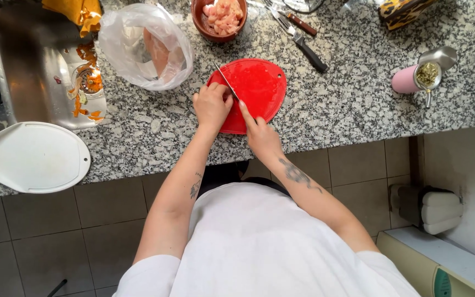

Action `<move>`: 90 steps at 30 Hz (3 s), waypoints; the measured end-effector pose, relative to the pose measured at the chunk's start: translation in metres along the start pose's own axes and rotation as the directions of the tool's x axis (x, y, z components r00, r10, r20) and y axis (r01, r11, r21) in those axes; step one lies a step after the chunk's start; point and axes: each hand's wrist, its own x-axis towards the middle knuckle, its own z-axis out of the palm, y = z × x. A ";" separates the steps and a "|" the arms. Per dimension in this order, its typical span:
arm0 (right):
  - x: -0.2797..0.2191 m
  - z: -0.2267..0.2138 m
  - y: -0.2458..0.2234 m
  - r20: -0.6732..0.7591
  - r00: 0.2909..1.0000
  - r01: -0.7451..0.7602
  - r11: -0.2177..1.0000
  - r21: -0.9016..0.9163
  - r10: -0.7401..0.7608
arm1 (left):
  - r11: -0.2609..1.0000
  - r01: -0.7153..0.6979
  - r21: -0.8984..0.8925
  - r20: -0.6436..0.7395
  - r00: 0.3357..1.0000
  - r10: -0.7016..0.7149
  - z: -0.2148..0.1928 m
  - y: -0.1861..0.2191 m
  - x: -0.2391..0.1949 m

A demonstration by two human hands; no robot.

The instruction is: The person cuts raw chicken pieces on a red cutting board using a knife and places them into a bowl. The person briefly pauses to pet a black cat that walks into the frame before resuming the cutting task.

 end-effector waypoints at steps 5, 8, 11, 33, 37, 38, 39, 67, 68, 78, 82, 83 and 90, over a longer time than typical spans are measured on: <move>-0.010 0.000 0.003 -0.025 0.999 0.021 0.998 -0.065 -0.023 | 1.000 -0.025 0.018 -0.039 0.999 0.026 -0.005 -0.002 -0.004; -0.037 -0.019 0.008 0.016 1.000 -0.001 0.999 -0.044 0.002 | 1.000 -0.007 -0.001 -0.051 0.999 0.007 -0.013 -0.006 -0.004; -0.042 -0.028 0.015 -0.040 0.999 -0.018 0.997 -0.071 0.015 | 1.000 -0.015 -0.002 -0.037 0.999 0.015 -0.020 -0.010 -0.003; -0.062 -0.055 0.019 -0.102 0.967 -0.207 0.953 0.222 0.234 | 0.982 -0.188 -0.025 -0.022 0.982 0.187 0.013 0.009 0.012; -0.061 -0.053 0.014 -0.119 0.973 -0.172 0.963 0.209 0.200 | 0.969 -0.245 0.001 -0.060 0.968 0.245 0.008 0.017 0.012; -0.061 -0.048 0.017 -0.129 0.973 -0.163 0.965 0.207 0.192 | 0.970 -0.245 -0.010 -0.083 0.966 0.243 0.002 0.016 0.009; -0.061 -0.044 0.020 -0.139 0.973 -0.154 0.966 0.206 0.184 | 0.969 -0.245 -0.021 -0.107 0.965 0.241 -0.003 0.016 0.007; -0.063 -0.053 0.039 0.010 0.956 -0.293 0.947 0.131 0.295 | 0.858 -0.513 0.022 -0.127 0.850 0.511 -0.050 -0.024 -0.005; -0.062 -0.054 0.037 -0.010 0.960 -0.275 0.952 0.136 0.279 | 0.887 -0.462 -0.016 -0.106 0.883 0.458 -0.034 -0.023 -0.003; -0.053 -0.038 0.021 -0.014 0.973 -0.229 0.973 0.014 0.230 | 0.956 -0.241 -0.169 -0.001 0.970 0.245 0.006 0.002 -0.011; -0.047 -0.037 0.021 0.008 0.987 -0.159 0.986 -0.052 0.160 | 0.943 -0.264 -0.200 0.000 0.963 0.270 0.003 0.006 -0.004; -0.045 -0.037 0.022 0.014 0.989 -0.145 0.989 -0.022 0.146 | 0.937 -0.257 -0.238 0.009 0.964 0.266 0.003 0.005 -0.002; 0.010 -0.014 0.023 -0.026 0.996 -0.075 0.970 0.232 0.083 | 0.912 -0.268 -0.309 -0.011 0.960 0.279 0.001 0.003 -0.003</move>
